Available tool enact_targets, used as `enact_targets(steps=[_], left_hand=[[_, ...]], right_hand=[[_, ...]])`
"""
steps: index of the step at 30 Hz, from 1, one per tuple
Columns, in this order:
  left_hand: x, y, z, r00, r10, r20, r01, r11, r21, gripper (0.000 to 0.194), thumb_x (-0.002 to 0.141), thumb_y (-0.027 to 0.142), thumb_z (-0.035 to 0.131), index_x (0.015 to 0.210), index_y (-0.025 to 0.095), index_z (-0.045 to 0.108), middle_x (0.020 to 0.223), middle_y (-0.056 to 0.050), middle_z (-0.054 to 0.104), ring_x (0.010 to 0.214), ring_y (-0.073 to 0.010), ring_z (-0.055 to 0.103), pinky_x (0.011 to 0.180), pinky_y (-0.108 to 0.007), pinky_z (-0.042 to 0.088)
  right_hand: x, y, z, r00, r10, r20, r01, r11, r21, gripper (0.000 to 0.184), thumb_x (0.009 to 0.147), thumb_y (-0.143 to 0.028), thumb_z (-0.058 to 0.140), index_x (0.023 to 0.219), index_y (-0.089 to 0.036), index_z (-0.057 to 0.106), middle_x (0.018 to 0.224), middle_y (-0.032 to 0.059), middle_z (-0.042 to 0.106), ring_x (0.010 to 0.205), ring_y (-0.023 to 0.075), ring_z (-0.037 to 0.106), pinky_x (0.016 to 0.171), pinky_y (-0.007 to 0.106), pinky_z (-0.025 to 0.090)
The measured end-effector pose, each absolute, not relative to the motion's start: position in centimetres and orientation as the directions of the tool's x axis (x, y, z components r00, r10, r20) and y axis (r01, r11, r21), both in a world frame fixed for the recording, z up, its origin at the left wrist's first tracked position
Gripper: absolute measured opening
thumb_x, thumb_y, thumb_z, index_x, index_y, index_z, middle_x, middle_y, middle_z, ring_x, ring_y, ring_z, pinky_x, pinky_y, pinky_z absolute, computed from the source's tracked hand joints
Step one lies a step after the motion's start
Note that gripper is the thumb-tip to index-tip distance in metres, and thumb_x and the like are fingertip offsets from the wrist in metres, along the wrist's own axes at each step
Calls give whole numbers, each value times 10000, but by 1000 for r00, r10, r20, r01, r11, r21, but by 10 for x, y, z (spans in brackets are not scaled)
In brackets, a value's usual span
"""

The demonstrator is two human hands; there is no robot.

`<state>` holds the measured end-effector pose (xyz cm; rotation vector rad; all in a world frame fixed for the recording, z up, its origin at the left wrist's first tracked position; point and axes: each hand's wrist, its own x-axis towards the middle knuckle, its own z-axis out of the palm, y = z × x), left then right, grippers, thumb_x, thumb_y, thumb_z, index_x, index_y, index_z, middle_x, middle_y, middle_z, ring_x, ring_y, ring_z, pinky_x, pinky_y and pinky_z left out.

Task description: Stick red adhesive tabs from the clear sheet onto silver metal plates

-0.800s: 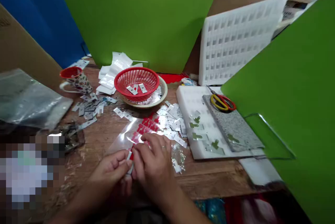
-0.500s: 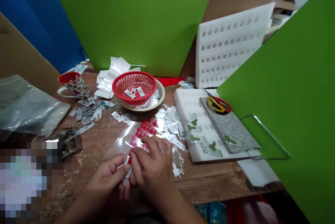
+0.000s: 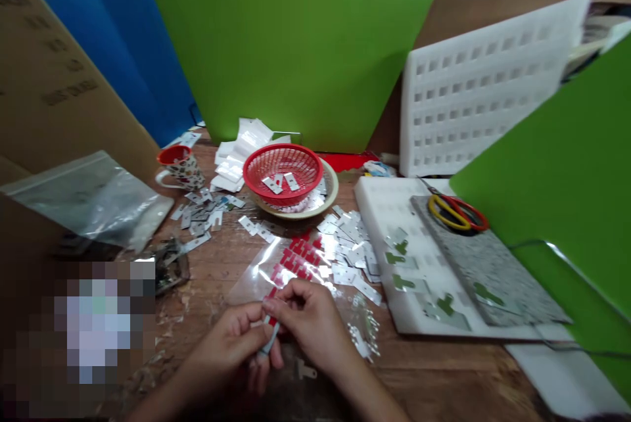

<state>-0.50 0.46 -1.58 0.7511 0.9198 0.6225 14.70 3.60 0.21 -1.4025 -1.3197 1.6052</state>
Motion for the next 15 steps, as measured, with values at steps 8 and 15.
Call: enact_targets(steps=[8,15], left_hand=[[-35,27,10,460,776,-432,105,436,894,369,836,505,523,835,142,594,614,-34,650,439,-106,552,421,-204,372],[-107,143,40,-42,990,-133,917,91,388,345,870,439,469,916,176,687,978,-125,721,942,-269,648,797,-349,476]], right_hand=[[144,74,23,-473,821,-319,174,-268,-948,263,674,-386,783,632,-149,676,567,4,638,519,114,532,509,234,397],[140,131,82,-57,995,-85,-414,-101,-905,318,728,-461,746,800,-157,689,666,1,644,528,74,521,465,177,416]])
